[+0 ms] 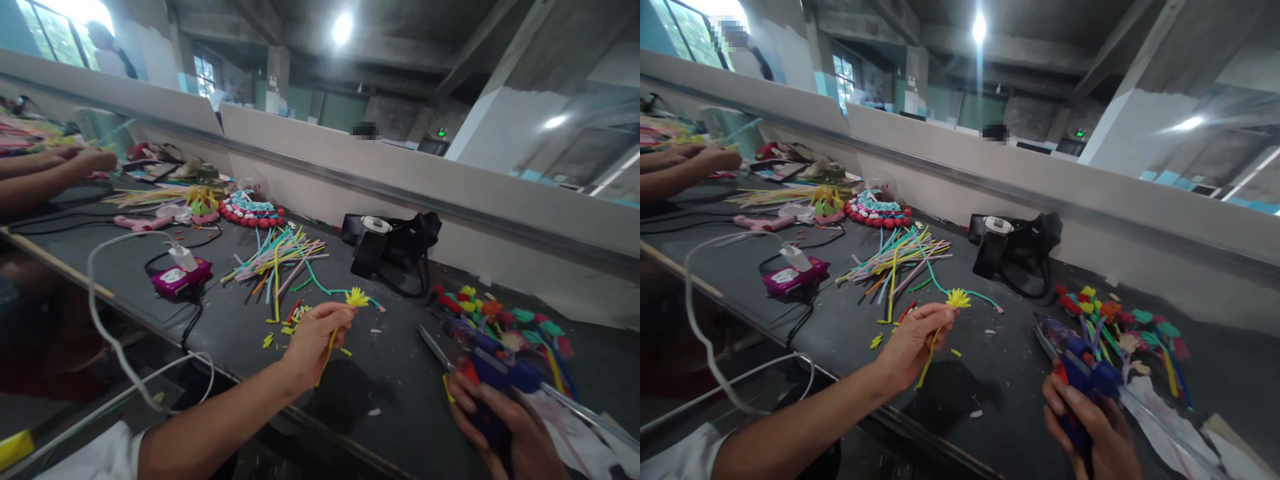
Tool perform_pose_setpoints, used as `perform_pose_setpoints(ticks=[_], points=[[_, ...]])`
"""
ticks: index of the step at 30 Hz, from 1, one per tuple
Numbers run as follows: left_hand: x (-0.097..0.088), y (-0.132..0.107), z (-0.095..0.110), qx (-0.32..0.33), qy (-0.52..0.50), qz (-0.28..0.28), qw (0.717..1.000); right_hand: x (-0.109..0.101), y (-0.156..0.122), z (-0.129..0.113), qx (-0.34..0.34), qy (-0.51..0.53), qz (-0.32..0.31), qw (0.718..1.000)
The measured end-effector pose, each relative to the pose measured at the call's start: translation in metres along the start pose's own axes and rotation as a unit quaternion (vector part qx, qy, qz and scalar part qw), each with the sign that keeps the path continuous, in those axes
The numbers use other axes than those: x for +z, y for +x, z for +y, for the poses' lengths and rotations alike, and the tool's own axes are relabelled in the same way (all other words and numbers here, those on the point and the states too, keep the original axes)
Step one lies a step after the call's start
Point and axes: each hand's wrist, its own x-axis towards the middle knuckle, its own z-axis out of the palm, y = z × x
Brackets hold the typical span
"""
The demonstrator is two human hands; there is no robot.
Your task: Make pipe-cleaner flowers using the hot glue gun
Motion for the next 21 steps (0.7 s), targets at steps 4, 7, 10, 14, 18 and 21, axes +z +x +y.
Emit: perform_pose_setpoints(ticks=[4, 7, 10, 14, 18, 21], points=[[-0.001, -0.001, -0.003, -0.008, 0.001, -0.002, 1.0, 0.029, -0.013, 0.008, 0.028, -0.018, -0.034, 0.999], [-0.002, -0.002, -0.005, -0.016, 0.008, -0.004, 1.0, 0.042, -0.021, 0.018, 0.014, -0.028, -0.06, 0.998], [-0.003, -0.002, -0.006, -0.02, 0.01, -0.01, 1.0, 0.051, -0.026, 0.024, -0.003, -0.024, -0.049, 0.999], [-0.004, -0.003, -0.005, -0.035, 0.003, -0.011, 0.999, 0.061, -0.031, 0.031, -0.05, -0.049, -0.012, 0.997], [-0.004, -0.004, -0.006, -0.042, 0.009, 0.0, 0.999, 0.066, -0.035, 0.041, -0.055, -0.104, 0.029, 0.993], [-0.004, -0.005, -0.007, -0.042, 0.009, -0.004, 0.999, 0.067, -0.035, 0.041, -0.08, -0.131, -0.004, 0.988]])
